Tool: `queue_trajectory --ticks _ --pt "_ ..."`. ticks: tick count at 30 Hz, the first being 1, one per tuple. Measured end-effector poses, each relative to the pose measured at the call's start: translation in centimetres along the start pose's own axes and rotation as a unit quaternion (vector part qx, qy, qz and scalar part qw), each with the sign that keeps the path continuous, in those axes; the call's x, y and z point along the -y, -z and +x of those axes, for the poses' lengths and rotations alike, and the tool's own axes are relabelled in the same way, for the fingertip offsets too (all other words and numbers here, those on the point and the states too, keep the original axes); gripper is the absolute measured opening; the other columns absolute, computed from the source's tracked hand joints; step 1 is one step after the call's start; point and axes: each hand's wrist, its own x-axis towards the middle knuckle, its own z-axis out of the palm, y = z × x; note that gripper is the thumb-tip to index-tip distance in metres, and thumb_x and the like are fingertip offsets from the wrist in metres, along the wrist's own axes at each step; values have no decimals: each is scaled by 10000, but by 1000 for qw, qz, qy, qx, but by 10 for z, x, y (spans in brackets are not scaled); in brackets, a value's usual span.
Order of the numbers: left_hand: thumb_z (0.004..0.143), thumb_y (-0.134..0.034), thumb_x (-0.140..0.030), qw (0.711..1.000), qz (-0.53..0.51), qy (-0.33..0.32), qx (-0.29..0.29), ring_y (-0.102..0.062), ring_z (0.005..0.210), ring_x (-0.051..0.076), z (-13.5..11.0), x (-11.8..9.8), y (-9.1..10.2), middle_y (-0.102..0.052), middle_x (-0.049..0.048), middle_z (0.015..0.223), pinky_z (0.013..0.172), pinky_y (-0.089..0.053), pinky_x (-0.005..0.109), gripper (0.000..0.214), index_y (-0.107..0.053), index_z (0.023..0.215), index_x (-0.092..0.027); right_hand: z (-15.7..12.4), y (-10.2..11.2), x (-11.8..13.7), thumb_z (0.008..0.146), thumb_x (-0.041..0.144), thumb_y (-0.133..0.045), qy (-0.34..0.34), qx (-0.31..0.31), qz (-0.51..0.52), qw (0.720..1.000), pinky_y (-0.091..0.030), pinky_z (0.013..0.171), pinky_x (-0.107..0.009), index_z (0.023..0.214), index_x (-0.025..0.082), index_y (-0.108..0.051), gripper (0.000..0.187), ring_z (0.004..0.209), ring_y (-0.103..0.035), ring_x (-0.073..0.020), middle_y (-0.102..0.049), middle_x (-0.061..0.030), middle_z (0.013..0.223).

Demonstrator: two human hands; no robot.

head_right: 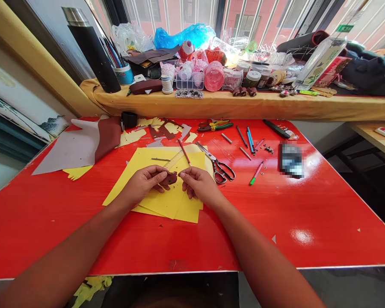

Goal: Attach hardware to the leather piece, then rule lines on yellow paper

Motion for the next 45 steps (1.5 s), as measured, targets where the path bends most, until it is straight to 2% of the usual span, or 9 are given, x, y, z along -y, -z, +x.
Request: queue_trajectory --ticks 6,11,18,22,27,33,37,40,45 --pt "798 -824 -676 999 -34 20 -32 -773 790 222 0 -3 5 -819 123 1084 663 -554 301 547 -749 1018 -180 0 -2 1 866 584 -730 -7 -38 28 999 -303 377 -215 948 209 -643 394 410 -516 -84 -625 50 638" --pt "749 -862 -667 991 -87 54 -86 -770 783 214 1 -5 9 -811 121 1097 640 -527 280 548 -724 948 -175 -1 -3 2 848 599 -746 -13 -45 32 998 -296 378 -215 943 208 -639 417 405 -501 -81 -622 51 631" --pt "794 -837 -654 991 -87 46 -88 -786 849 228 2 -3 13 -801 125 1155 667 -541 280 527 -732 981 -173 -2 -3 1 860 604 -741 -11 -36 21 999 -305 388 -216 941 209 -635 417 423 -511 -85 -626 43 643" --pt "796 -835 -662 996 -22 -4 -84 -786 972 277 2 -2 10 -822 119 1089 782 -593 344 518 -749 991 -191 -1 -3 0 862 608 -737 -10 -33 14 999 -307 393 -226 936 213 -635 415 425 -510 -91 -630 39 646" --pt "828 -837 -611 996 -3 -72 -60 -790 956 285 -1 -5 6 -826 104 970 972 -601 460 440 -743 935 -194 -2 -4 0 874 609 -717 -4 -28 -5 1000 -313 397 -230 928 213 -629 409 427 -509 -95 -630 37 647" --pt "868 -797 -585 994 43 -69 -76 -783 970 280 -6 -12 6 -830 105 982 932 -593 422 397 -759 931 -195 -2 -7 -2 913 613 -670 27 -8 -52 998 -332 413 -239 978 208 -636 412 427 -515 -102 -626 40 642" --pt "882 -768 -582 993 74 -58 -70 -776 972 276 -6 -10 4 -833 109 1022 792 -563 362 387 -753 946 -201 -4 -10 -4 929 597 -664 54 9 -71 996 -388 440 -248 1084 203 -653 424 431 -528 -109 -620 51 644" --pt "860 -776 -606 996 63 -44 -47 -767 957 278 -5 -8 0 -830 110 1009 708 -540 338 413 -747 954 -204 -5 -10 -3 938 596 -657 58 15 -69 996 -408 439 -252 1152 204 -642 447 428 -530 -113 -621 55 650" --pt "787 -833 -636 998 35 -38 -34 -751 897 261 -5 -7 -7 -809 95 952 701 -566 339 462 -752 925 -203 -3 -10 -5 920 578 -677 62 17 -60 996 -430 438 -249 1141 208 -642 433 428 -538 -114 -609 61 641"
